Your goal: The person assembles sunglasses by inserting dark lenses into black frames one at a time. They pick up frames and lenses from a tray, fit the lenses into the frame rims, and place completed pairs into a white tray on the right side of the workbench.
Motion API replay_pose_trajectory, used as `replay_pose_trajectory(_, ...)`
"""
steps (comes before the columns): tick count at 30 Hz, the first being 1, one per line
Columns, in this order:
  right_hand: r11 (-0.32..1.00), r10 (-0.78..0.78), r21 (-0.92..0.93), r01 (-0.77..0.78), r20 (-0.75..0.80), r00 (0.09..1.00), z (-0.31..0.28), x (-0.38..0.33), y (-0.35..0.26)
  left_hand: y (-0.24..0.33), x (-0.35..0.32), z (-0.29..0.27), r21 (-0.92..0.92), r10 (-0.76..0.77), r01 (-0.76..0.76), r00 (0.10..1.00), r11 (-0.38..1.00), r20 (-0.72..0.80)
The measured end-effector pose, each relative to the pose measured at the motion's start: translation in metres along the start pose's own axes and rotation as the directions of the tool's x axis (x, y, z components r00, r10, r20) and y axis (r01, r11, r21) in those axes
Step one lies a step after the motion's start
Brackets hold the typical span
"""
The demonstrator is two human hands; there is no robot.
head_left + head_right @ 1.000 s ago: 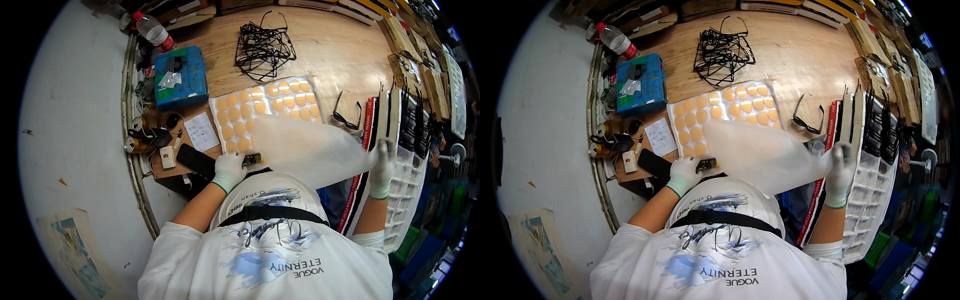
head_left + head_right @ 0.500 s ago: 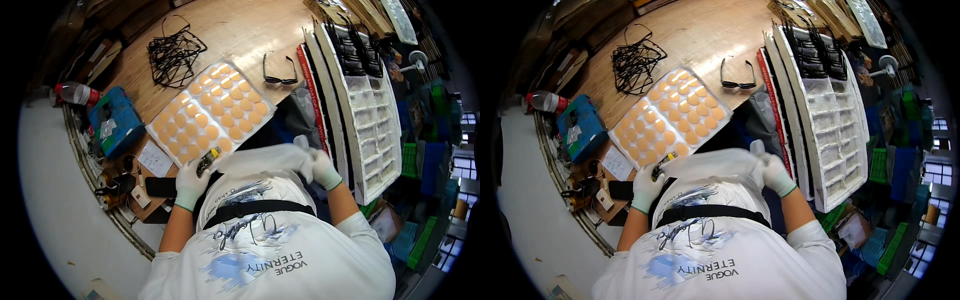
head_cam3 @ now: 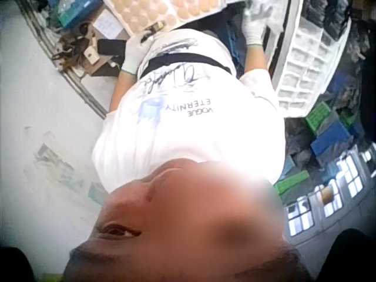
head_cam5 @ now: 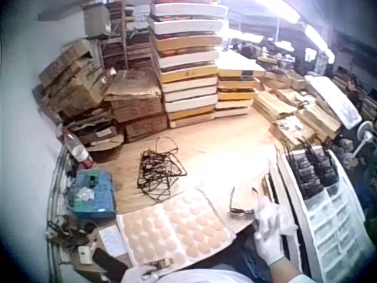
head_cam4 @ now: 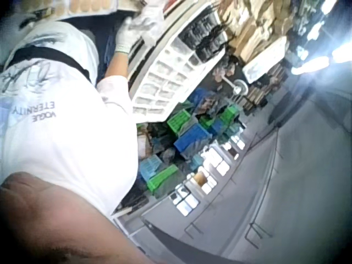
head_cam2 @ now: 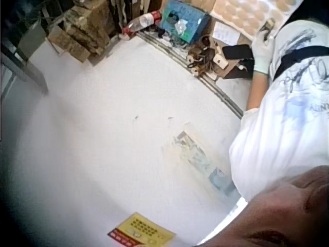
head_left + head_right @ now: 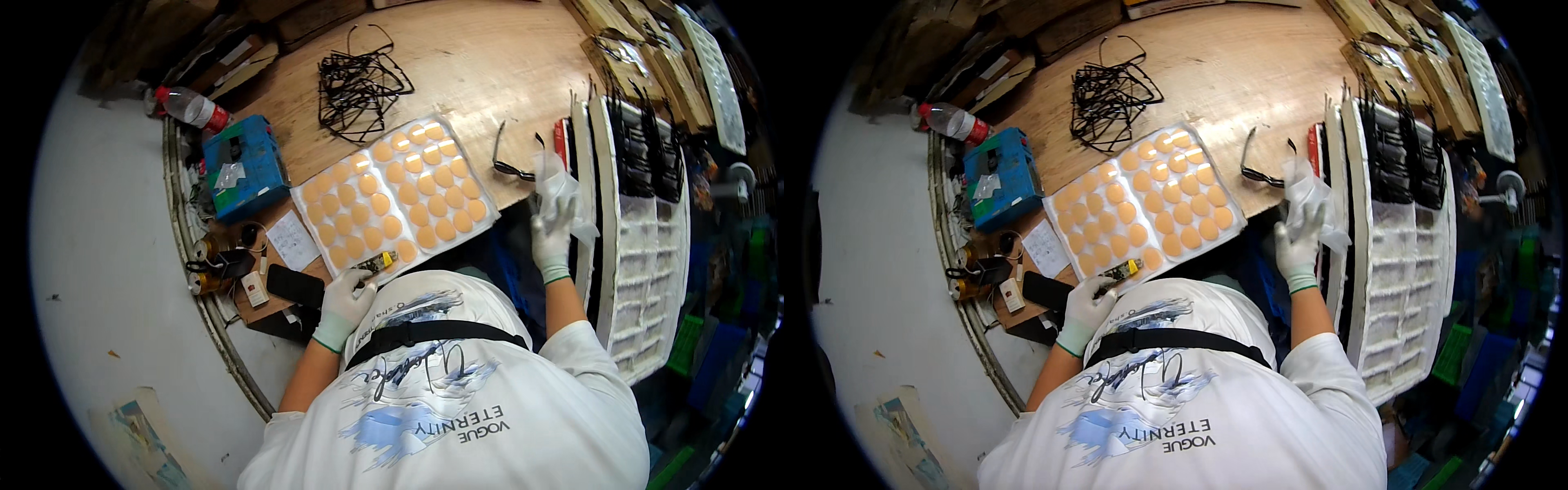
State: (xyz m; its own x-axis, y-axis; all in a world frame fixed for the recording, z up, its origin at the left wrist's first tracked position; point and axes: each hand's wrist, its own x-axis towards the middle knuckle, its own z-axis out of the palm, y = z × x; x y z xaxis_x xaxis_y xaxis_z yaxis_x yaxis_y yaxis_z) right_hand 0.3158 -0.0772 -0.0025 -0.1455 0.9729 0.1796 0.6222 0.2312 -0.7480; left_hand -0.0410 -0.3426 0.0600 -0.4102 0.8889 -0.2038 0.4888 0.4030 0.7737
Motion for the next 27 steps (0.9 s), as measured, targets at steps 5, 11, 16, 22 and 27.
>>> replay_pose_trajectory(5, 0.875, 0.391, -0.417, -0.245, 0.310, 0.867, 0.021, -0.011, 0.086, 0.005, -0.014, 0.000, 0.025, -0.109, 0.111, 0.991, 0.994, -0.074)
replay_pose_trajectory(11, 0.780, 0.625, -0.241, -0.578, 0.238, 0.744, 0.067, 0.020, 0.221, -0.009, -0.036, 0.010, 0.004, -0.285, 0.287, 0.953, 0.958, -0.106)
replay_pose_trajectory(16, 0.734, 0.667, -0.447, -0.512, 0.332, 0.667, 0.059, 0.049, 0.209, -0.004, -0.048, 0.015, -0.043, -0.350, 0.348, 0.925, 0.937, -0.144)
replay_pose_trajectory(22, 0.787, 0.581, -0.532, -0.313, 0.467, 0.667, 0.050, 0.048, 0.195, -0.007, -0.039, 0.012, -0.021, -0.314, 0.315, 0.937, 0.949, -0.155)
replay_pose_trajectory(27, 0.790, 0.489, -0.599, -0.130, 0.488, 0.723, 0.040, 0.034, 0.150, -0.013, -0.033, 0.004, 0.032, -0.226, 0.234, 0.962, 0.972, -0.156)
